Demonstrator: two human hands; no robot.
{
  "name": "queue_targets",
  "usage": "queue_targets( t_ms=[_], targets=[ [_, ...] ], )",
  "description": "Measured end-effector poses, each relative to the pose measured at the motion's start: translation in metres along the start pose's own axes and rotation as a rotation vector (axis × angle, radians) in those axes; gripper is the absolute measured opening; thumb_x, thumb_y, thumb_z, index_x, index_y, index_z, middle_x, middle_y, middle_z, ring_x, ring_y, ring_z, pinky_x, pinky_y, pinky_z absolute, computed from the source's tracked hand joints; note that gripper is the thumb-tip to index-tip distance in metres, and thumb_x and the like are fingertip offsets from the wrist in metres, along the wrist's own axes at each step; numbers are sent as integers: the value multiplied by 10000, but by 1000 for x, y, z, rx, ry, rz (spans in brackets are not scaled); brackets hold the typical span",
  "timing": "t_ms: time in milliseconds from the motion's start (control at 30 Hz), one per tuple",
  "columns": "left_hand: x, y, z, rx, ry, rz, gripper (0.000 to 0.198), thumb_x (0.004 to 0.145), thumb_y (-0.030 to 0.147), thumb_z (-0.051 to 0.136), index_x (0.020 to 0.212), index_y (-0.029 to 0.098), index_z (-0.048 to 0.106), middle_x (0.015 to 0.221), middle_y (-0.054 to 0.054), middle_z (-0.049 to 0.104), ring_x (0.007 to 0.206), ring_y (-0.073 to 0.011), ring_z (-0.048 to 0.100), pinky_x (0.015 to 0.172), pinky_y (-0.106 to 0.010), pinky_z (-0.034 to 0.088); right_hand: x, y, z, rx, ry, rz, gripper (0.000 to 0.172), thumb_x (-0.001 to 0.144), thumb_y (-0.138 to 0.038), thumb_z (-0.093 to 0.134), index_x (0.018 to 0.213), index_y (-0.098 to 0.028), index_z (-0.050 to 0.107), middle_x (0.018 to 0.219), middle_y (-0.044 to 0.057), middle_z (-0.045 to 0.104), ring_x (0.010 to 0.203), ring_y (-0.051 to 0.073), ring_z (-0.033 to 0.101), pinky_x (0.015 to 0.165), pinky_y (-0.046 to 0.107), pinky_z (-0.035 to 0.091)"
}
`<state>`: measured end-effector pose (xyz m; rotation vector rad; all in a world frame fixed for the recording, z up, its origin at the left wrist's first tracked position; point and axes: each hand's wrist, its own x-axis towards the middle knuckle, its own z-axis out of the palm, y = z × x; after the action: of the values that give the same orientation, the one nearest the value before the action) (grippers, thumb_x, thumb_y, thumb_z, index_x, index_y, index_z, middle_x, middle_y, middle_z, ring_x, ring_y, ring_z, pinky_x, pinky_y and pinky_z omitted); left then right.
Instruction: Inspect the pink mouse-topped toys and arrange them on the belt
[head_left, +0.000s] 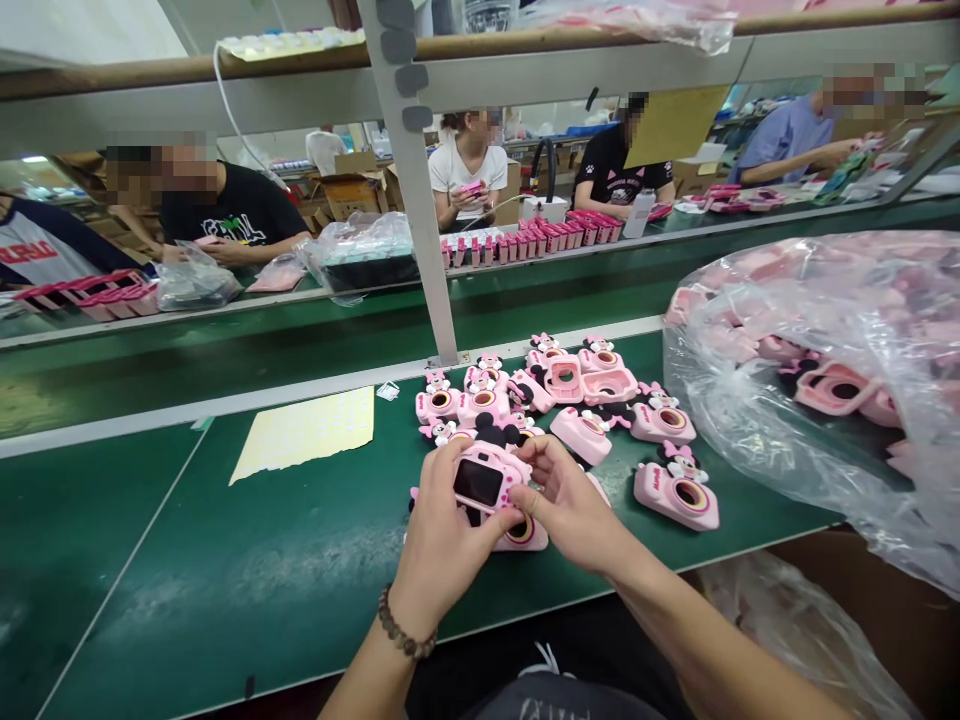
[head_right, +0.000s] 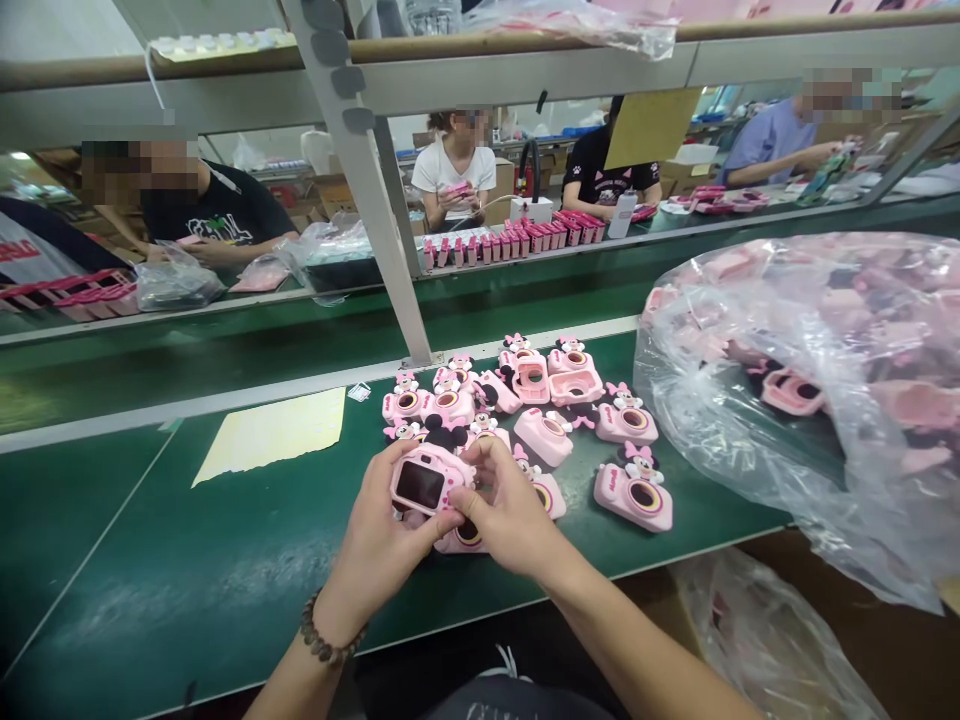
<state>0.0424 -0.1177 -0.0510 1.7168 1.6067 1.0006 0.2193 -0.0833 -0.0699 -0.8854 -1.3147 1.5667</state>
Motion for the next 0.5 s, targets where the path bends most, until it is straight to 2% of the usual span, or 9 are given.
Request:
queue_targets(
  t_ms=[100,200,267,333,400,500],
  targets=[
    [2,3,0,51,-61,23,797,727,288,840,1378,339,384,1371,-62,434,1282,-274,485,1070,-487,453,5,3,-11,113,-55,74,366,873,-346,731,1096,-246,458,1064,16,569,958,148,598,846,281,490],
    [9,2,-5,59,-100,118,655,826,238,734,1380,370,410,1405,-57,440,1323,-263,475,1107,-501,431,4,-11,-22,129,-131,137,383,902,-401,688,1187,-257,477,1092,40,630,962,180,648,838,318,525],
    [17,-2,-10,34,-75,162,543,853,270,698,1336,363,467,1348,-58,515,1264,-260,540,1064,-485,481,1,-28,-24,-33,-131,96,439,906,-430,673,1277,-260,511,1215,80,623,1124,234,620,953,380,510],
    [29,-8,-12,16,-25,199,561,802,320,739,1313,335,510,1286,-74,583,1175,-280,611,986,-469,546,1,-44,-22,-282,-97,28,650,828,-433,759,1400,-274,495,1389,106,546,1303,295,510,1094,441,425],
    [42,-15,-13,11,2,270,575,759,361,765,1293,309,559,1269,-92,618,1150,-304,635,944,-445,575,7,-56,-20,-519,-65,-42,820,718,-365,851,1448,-281,488,1453,110,502,1368,332,440,1159,458,354],
    [60,-29,-11,-54,24,337,554,728,330,751,1267,309,622,1271,-88,646,1138,-309,653,914,-384,592,26,-64,-26,-726,-101,-148,768,680,-295,851,1393,-262,569,1416,127,541,1322,354,490,1137,445,386]
  ],
)
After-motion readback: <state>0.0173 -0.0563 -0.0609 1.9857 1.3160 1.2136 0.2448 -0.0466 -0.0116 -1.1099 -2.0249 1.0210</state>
